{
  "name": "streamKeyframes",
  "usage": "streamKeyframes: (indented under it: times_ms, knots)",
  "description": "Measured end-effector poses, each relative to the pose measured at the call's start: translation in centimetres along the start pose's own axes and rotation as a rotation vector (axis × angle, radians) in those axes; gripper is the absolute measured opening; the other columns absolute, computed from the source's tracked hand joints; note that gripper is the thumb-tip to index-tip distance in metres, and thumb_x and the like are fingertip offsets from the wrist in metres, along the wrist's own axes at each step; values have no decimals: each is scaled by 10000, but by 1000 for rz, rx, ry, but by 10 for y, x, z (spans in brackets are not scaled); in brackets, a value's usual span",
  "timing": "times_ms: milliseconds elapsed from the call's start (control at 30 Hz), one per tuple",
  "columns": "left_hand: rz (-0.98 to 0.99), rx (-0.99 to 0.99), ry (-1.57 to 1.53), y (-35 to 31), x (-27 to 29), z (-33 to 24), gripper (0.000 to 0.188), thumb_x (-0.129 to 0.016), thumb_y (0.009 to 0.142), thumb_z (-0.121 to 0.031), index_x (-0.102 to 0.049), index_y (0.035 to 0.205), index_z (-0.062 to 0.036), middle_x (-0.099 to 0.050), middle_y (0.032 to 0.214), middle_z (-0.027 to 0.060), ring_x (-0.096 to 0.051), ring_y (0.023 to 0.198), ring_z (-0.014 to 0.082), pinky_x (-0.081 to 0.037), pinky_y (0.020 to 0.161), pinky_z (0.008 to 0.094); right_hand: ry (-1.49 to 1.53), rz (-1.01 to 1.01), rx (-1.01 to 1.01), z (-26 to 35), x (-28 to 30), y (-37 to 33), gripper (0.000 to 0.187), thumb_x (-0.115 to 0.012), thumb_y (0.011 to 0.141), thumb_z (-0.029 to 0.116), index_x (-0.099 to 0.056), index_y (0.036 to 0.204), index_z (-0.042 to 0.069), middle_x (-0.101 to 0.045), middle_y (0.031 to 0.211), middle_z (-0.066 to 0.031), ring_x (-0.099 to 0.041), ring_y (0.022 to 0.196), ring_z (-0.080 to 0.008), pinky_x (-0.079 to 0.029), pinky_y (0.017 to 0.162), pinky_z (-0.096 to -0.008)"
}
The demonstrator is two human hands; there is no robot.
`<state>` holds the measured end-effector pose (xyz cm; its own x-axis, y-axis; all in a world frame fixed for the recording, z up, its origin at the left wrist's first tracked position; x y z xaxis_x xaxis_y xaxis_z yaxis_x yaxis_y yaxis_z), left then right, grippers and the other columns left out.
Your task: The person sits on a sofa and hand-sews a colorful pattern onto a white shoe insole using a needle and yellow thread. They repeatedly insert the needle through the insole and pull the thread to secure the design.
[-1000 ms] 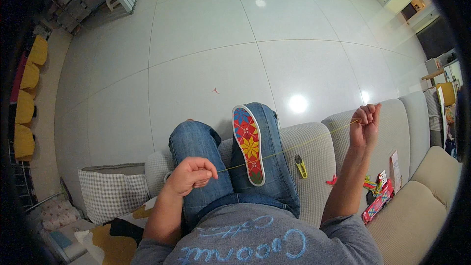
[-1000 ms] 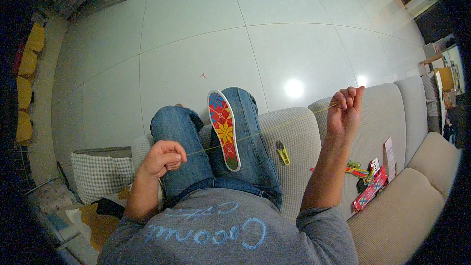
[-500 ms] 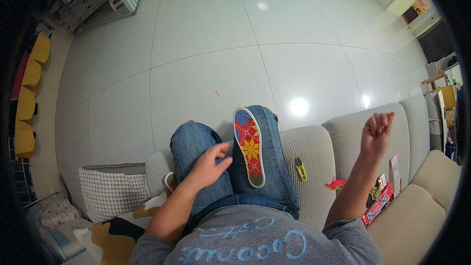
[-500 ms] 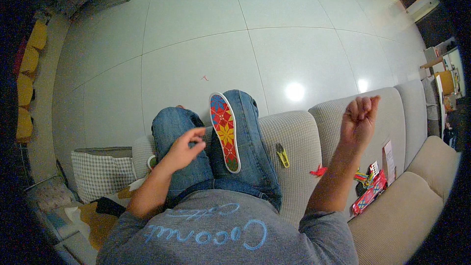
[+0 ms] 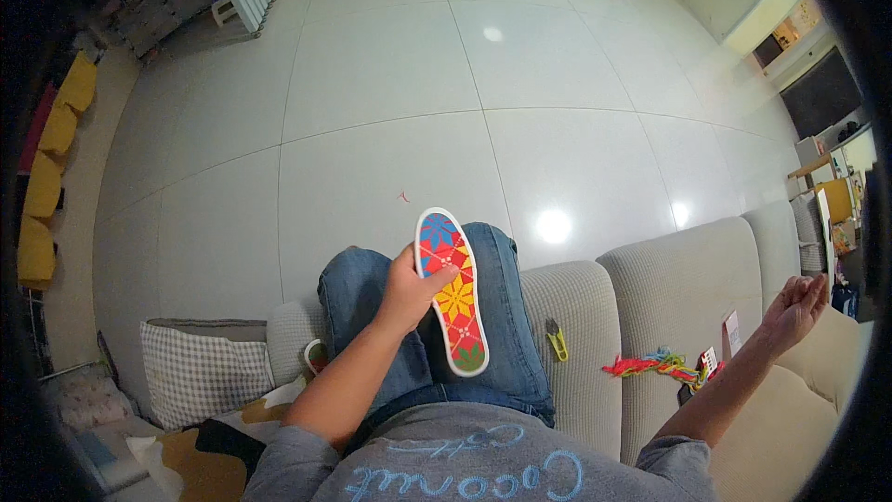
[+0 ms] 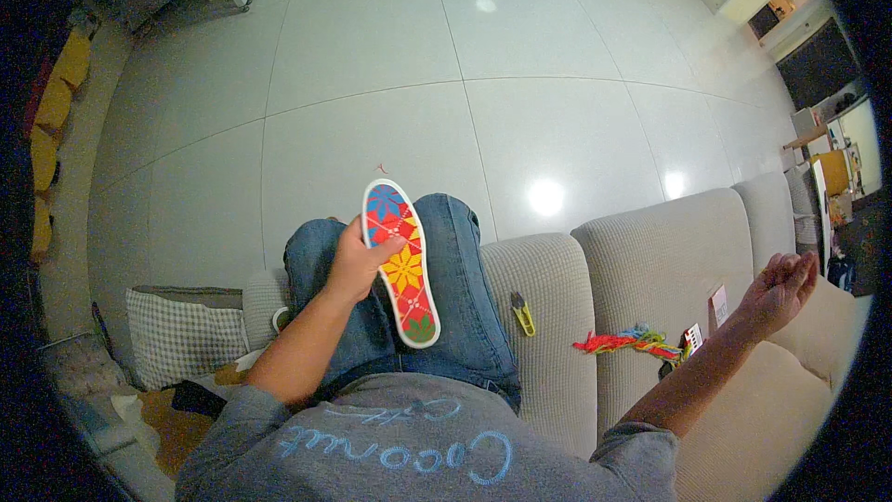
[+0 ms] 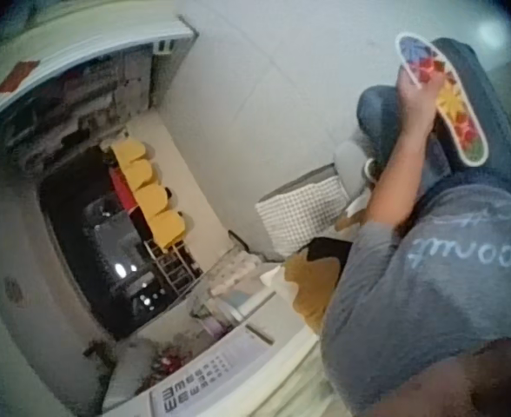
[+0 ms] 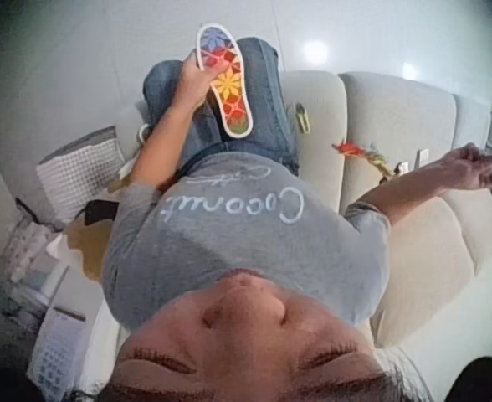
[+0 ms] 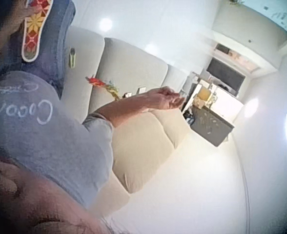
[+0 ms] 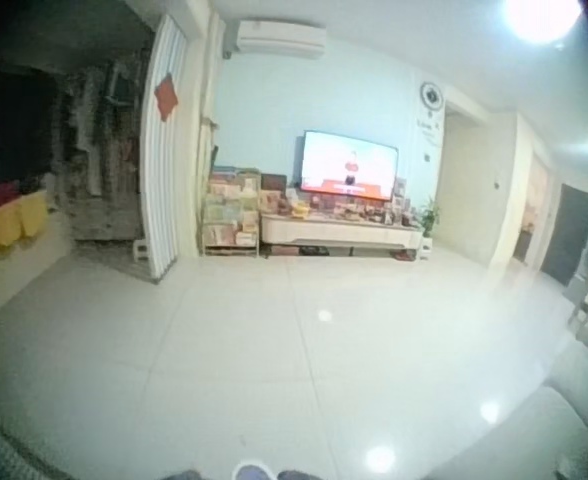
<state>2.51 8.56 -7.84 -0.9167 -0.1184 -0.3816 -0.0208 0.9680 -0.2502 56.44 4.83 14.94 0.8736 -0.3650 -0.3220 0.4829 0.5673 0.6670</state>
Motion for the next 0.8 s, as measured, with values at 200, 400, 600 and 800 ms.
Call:
streamKeyframes:
  times_ms: [200,400,600,800]
  knots:
    - [22,-138,129,-46,-12,-75,309,-660,790,-6,-511,1059,22,-644,959,93,-642,831,145,-534,747,298,-234,215,-488,-68,-180,-100,159,-598,874,113,-614,1002,19,-567,750,-6,-454,623,-48,-378,530,-182]
    - [2,-235,240,-80,-27,-114,317,-668,789,-18,-519,1067,19,-647,941,82,-635,817,133,-527,737,281,145,914,-790,-76,-324,-223,112,-650,832,93,-659,908,11,-611,855,-21,-519,677,-58,-426,590,-207]
    - [19,-270,192,-93,-28,-127,327,-663,793,-20,-529,1089,13,-642,976,88,-636,822,141,-528,737,281,402,892,-1021,-70,-346,-248,118,-657,844,117,-626,824,5,-610,771,-11,-536,680,-53,-434,603,-197]
    - [190,113,-300,-98,-38,-98,352,-606,837,-32,-490,1162,36,-631,1014,144,-656,860,230,-556,747,347,566,661,-1210,-70,-346,-261,111,-632,861,116,-619,837,9,-614,761,-14,-545,674,-67,-443,593,-205]
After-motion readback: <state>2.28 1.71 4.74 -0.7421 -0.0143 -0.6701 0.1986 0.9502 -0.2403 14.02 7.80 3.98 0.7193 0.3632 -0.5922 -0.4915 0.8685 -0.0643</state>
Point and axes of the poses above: each hand's wrist, its own y-axis towards the middle knuckle, its own x-axis out of the back of the hand, z = x × y, the point moved 6 cm from there along y, towards the middle knuckle
